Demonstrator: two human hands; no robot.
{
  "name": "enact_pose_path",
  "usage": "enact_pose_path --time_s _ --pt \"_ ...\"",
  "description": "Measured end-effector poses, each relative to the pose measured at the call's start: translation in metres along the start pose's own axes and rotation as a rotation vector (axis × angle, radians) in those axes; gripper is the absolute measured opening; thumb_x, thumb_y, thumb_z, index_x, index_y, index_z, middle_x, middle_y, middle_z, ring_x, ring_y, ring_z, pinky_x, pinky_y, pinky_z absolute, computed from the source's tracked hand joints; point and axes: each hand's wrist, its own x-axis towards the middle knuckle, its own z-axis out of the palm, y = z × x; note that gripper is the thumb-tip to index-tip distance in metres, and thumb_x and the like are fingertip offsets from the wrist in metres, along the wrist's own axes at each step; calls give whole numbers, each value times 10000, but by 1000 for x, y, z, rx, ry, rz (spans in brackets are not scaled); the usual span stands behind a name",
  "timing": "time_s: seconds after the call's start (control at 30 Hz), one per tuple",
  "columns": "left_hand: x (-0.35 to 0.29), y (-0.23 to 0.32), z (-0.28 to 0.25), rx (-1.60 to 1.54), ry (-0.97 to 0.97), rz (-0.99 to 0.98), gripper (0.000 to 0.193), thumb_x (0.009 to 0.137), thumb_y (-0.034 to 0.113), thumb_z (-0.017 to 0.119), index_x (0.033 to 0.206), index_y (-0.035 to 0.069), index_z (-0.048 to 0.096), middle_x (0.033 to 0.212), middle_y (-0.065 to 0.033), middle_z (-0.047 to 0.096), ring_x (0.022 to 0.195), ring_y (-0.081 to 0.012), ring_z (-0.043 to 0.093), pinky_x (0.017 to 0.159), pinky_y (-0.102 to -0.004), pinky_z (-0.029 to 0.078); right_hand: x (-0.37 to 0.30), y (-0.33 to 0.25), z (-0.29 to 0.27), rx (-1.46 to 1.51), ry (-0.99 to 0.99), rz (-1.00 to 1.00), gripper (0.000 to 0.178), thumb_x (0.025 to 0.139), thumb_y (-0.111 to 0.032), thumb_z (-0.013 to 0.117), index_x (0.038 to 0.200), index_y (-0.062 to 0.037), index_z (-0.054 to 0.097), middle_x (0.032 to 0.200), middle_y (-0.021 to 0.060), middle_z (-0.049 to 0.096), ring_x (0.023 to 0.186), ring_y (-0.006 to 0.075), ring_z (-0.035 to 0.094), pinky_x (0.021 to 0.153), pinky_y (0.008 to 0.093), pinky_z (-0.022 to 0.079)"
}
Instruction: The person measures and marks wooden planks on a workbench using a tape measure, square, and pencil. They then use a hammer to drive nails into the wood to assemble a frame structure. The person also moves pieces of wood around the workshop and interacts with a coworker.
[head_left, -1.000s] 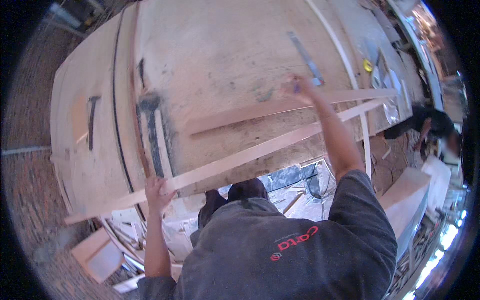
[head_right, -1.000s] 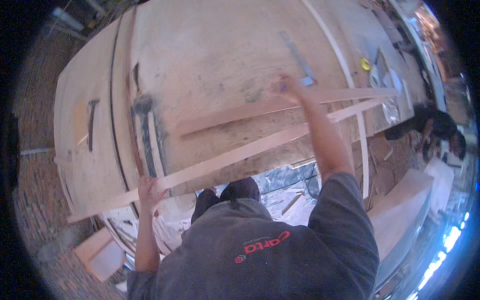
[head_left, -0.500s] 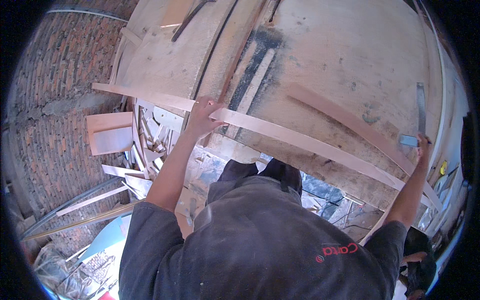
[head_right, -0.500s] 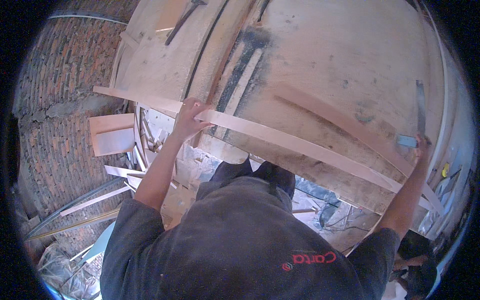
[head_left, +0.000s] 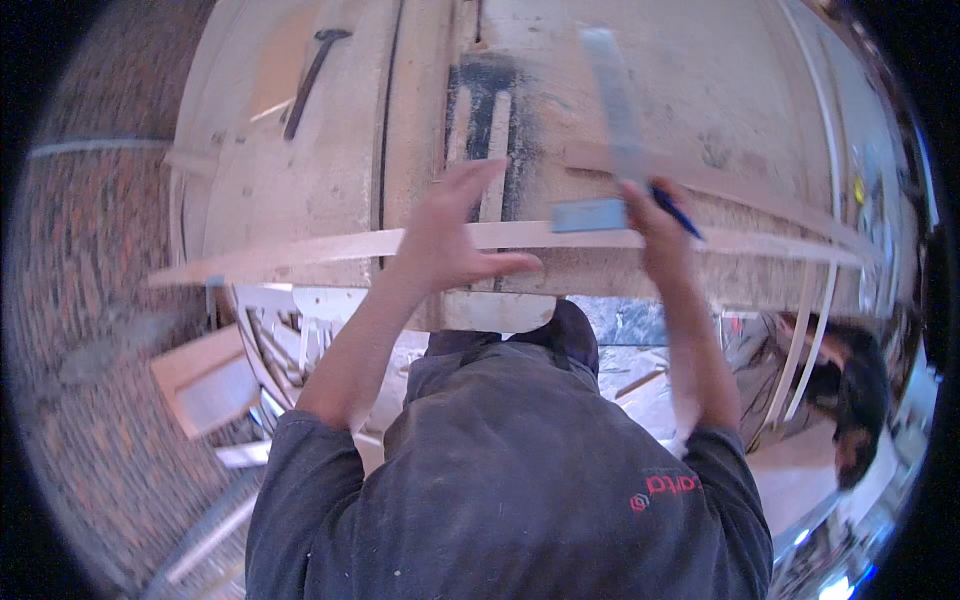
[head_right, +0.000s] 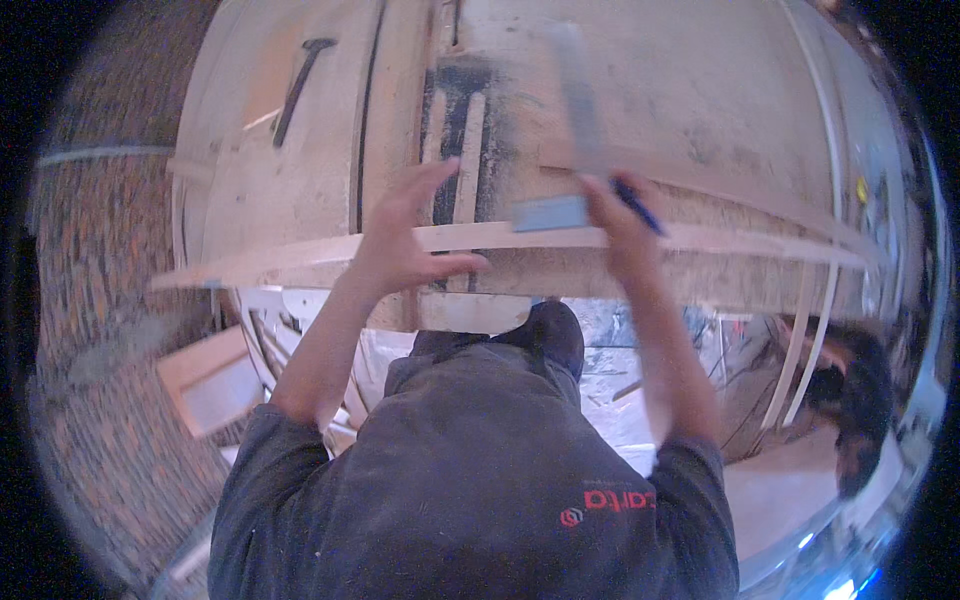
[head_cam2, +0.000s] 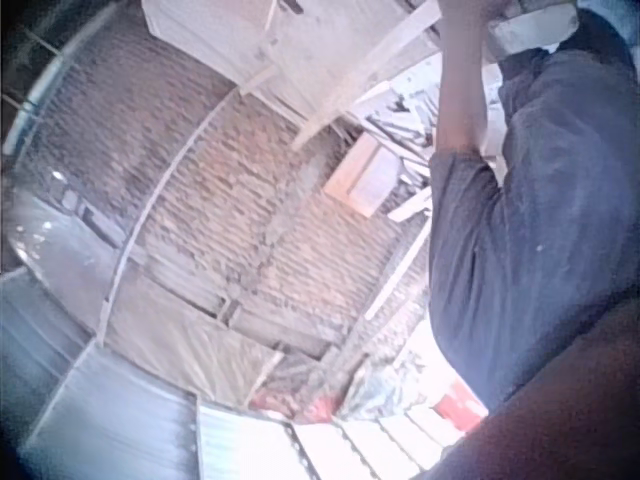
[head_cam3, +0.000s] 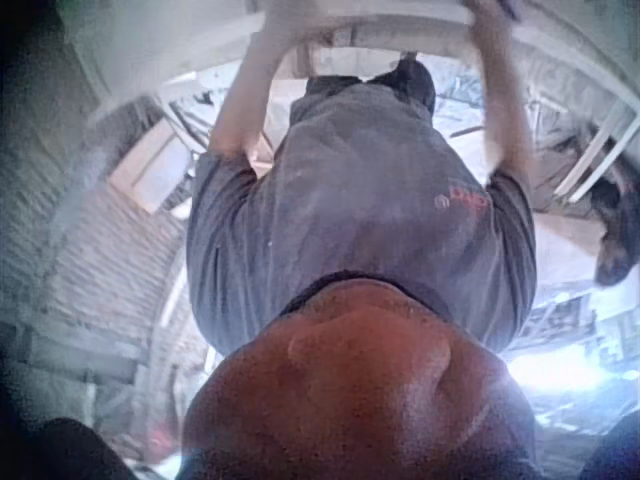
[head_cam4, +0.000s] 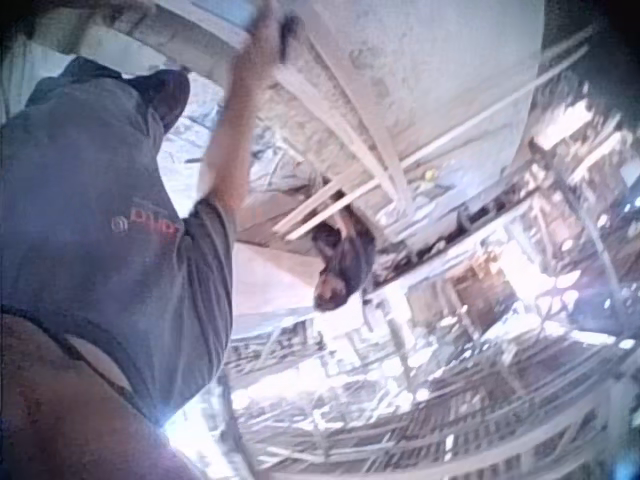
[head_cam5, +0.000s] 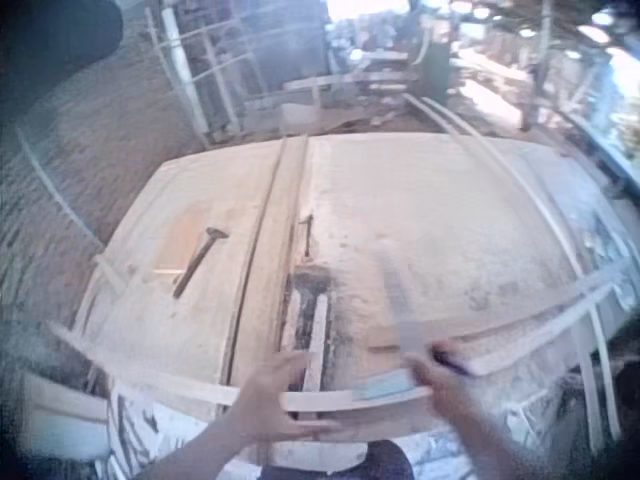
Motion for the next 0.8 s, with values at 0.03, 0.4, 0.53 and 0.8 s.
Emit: enact_pose_path --time_s 0.03,0.4,0.53,0.8 --pt "1 5 -3 24 -74 72 881 616 430 924 1313 8 590 1305 -185 577 1215 -358 571 1025 -446 468 -14 -6 43 -67 42 -52 188 904 -218 757 981 -65 678 785 -45 583 680 59 497 606 230 405" --pt "-51 -72 -80 -830 -24 -116 281 1033 217 559 1155 -32 605 1012 -121 672 870 -180 658 739 -322 542 -131 -46 134 -892 516 -735 681 751 -422 861 1283 -77 611 1197 164 669 1117 340 626 1037 447 426" --pt "-42 -112 -86 -974 -398 -379 286 1044 245 552 1107 -27 612 905 -94 682 753 -119 643 657 -274 532 -158 9 160 -971 321 -588 654 712 -383 881 1246 -94 640 1162 146 685 1151 358 617 1021 476 429" --pt "-61 -173 -13 35 -104 161 445 839 354 760 1169 70 670 1000 -137 661 828 -282 674 723 -411 534 -202 122 251 -636 414 -108 566 796 -311 828 1227 1 636 894 193 614 831 381 644 701 449 515"
